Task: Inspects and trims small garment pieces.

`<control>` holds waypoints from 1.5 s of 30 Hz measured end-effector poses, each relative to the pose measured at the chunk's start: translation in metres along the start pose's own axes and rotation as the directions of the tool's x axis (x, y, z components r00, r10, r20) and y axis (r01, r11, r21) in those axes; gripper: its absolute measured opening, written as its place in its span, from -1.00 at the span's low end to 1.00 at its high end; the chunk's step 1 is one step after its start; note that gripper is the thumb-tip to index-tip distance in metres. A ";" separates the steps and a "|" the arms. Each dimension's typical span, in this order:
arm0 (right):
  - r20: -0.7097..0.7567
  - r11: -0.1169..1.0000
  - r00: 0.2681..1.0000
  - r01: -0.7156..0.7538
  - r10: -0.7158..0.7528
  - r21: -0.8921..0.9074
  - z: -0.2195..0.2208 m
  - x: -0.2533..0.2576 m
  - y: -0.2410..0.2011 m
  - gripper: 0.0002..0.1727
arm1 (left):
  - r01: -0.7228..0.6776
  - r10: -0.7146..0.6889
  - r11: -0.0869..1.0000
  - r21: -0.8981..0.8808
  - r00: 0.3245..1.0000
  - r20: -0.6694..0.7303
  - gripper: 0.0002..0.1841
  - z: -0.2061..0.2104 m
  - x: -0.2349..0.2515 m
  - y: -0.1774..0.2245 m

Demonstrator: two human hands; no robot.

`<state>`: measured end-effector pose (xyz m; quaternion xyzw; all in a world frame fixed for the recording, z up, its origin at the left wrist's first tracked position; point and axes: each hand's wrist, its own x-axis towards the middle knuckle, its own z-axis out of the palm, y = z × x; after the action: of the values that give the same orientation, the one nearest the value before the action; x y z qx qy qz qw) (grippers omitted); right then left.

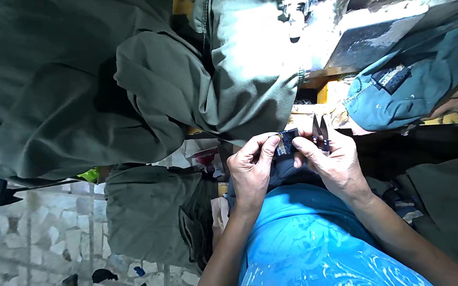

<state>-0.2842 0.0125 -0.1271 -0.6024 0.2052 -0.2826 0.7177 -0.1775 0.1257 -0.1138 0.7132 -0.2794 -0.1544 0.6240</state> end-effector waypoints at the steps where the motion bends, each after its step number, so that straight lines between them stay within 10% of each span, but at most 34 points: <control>1: -0.004 1.000 1.000 0.000 0.000 -0.005 0.001 0.000 0.000 -0.89 | 0.003 -0.003 1.000 0.005 1.000 0.001 -0.90 0.000 0.000 0.000; 13: -0.066 0.966 0.981 0.164 -0.180 -0.199 0.003 0.012 -0.003 -0.86 | -0.062 0.041 0.989 0.131 0.987 0.157 -0.90 -0.025 0.020 0.012; 18: -0.292 0.995 0.956 -0.003 -0.026 -0.099 0.010 0.059 -0.009 -0.79 | -0.178 0.175 0.982 0.061 0.983 0.049 -0.92 -0.030 0.042 0.030; 24: -0.337 0.983 0.925 0.180 -0.175 -0.017 0.025 0.055 0.000 -0.90 | -0.397 0.435 0.808 0.435 0.900 0.012 -0.87 -0.017 0.102 0.036; 27: -0.213 0.965 0.973 0.141 -0.094 0.221 0.021 0.052 -0.006 -0.85 | -0.350 0.382 0.710 0.610 0.920 0.084 -0.83 -0.015 0.132 0.046; 32: -0.137 0.924 0.979 -0.091 0.152 0.372 0.022 0.051 -0.013 -0.87 | -0.290 0.229 0.884 0.367 0.952 0.202 -0.88 -0.031 0.155 0.057; 45: -0.141 0.991 0.981 0.130 -0.135 -0.042 0.010 0.042 0.001 -0.89 | -0.360 0.209 0.830 0.427 0.909 0.359 -0.94 -0.028 0.126 0.080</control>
<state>-0.2461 -0.0077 -0.1245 -0.6046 0.2202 -0.3690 0.6707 -0.0780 0.0683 -0.0151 0.7644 -0.5037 -0.0893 0.3923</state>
